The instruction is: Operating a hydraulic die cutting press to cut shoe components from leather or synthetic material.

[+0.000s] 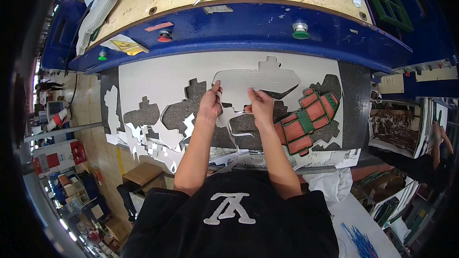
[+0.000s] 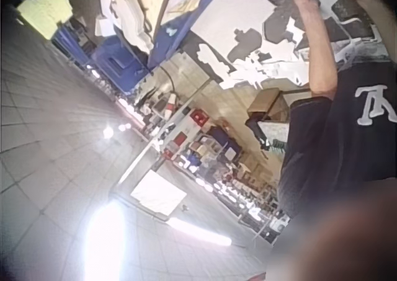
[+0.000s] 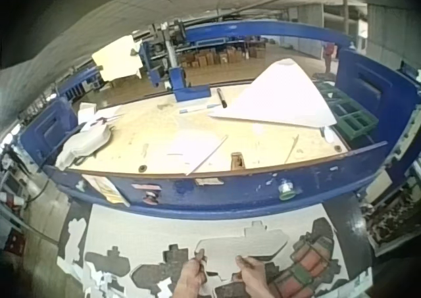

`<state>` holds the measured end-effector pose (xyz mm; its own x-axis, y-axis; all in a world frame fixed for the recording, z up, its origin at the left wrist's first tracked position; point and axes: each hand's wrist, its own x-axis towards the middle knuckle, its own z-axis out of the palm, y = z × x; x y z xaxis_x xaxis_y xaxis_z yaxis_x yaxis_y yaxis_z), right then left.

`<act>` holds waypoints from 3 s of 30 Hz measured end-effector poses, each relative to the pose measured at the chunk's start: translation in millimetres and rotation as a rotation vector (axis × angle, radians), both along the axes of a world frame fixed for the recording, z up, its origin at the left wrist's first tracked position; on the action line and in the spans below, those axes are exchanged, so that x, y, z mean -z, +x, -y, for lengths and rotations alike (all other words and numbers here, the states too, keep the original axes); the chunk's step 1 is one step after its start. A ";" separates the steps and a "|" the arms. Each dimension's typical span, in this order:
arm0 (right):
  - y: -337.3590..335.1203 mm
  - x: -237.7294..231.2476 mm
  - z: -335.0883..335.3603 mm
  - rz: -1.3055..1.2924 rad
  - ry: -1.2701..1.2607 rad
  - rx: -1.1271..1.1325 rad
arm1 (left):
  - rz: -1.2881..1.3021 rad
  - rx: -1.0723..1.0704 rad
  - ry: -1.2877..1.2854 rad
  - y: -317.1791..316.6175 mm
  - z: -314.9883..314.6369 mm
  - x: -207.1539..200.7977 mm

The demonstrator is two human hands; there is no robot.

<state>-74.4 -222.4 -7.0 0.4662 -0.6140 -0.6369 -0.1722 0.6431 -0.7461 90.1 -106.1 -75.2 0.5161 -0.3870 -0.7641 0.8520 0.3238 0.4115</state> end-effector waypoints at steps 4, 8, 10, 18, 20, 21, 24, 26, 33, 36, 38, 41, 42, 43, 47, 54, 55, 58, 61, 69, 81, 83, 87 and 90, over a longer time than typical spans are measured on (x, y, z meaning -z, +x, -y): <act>-15.1 25.2 14.2 -0.005 -0.276 0.074 | 0.425 0.267 0.411 -16.0 18.9 -39.6; -14.1 -39.6 3.8 0.128 -0.009 0.188 | 0.674 0.449 0.771 11.7 -14.3 -23.0; -27.3 -59.9 -0.1 0.123 -0.026 0.194 | 0.815 0.392 0.918 6.9 -17.6 -28.3; -108.4 -51.7 -33.5 0.141 -0.440 -0.562 | 0.418 0.947 -0.145 2.6 -102.4 -114.8; -110.0 -50.2 -30.6 0.129 -0.539 -0.725 | 0.544 1.142 0.054 -9.8 -85.5 -143.4; -108.1 -46.1 -31.3 0.148 -0.532 -0.745 | 0.590 1.205 0.180 -15.8 -78.3 -156.9; -101.7 -38.3 -29.4 0.264 -0.494 -0.649 | 0.607 1.048 0.132 -20.5 -84.3 -141.7; -89.2 -42.8 -37.0 0.225 -0.465 -0.682 | 0.620 0.941 0.155 -21.9 -94.3 -130.5; -31.7 -57.7 -94.3 0.173 -0.679 -0.596 | 0.977 0.804 0.534 -33.9 -170.1 -142.2; 13.2 -67.8 -128.9 0.170 -0.651 -0.894 | 0.896 0.460 0.383 -33.4 -239.2 -132.3; 65.0 -52.4 -176.8 0.294 -0.551 -0.915 | 0.976 0.122 0.750 -13.5 -290.4 -120.0; 147.7 -49.8 -239.0 0.321 -0.628 -0.949 | 1.065 0.324 1.110 51.6 -354.8 -148.5; 171.5 -43.2 -267.8 0.354 -0.642 -0.920 | 1.070 0.313 1.092 75.0 -380.3 -144.2; 197.2 -35.7 -294.8 0.389 -0.653 -0.893 | 1.031 0.315 1.100 100.8 -407.1 -135.2; 287.5 -38.8 -392.4 0.304 -0.243 -1.046 | 1.099 0.059 1.098 204.7 -503.2 -99.4; 422.5 -7.2 -520.1 0.233 0.287 -0.775 | 0.652 -0.434 0.897 299.6 -555.4 -9.2; 435.9 -5.6 -535.2 0.256 0.149 -0.825 | 0.519 -0.509 0.739 295.3 -553.7 2.4; 491.5 28.4 -455.4 0.082 -0.193 -0.855 | 0.618 0.218 0.463 298.3 -523.7 -57.0; 553.1 33.4 -366.6 0.018 -0.547 -1.268 | 0.728 0.214 0.724 331.5 -556.7 -102.9; 617.3 -30.2 -424.8 -0.087 -1.669 -1.555 | 0.967 0.527 1.355 344.7 -615.1 -89.5; 629.1 -23.5 -424.0 0.248 -1.701 -1.718 | 1.033 0.614 1.190 347.6 -635.6 -72.3; 628.1 -39.2 -438.0 0.122 -1.682 -1.777 | 0.999 0.563 1.169 348.2 -641.8 -57.8; 590.9 -64.5 -433.0 0.224 -1.515 -1.584 | 1.218 0.498 1.220 348.0 -652.6 -91.4; 534.1 -124.1 -444.3 0.405 -1.533 -1.329 | 1.306 0.495 1.227 341.5 -676.1 -187.8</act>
<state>459.6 221.9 117.1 0.9279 0.3255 0.1817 0.3706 -0.7522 -0.5449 431.6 570.0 112.6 0.9607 -0.2747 0.0411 -0.2460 -0.7729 0.5849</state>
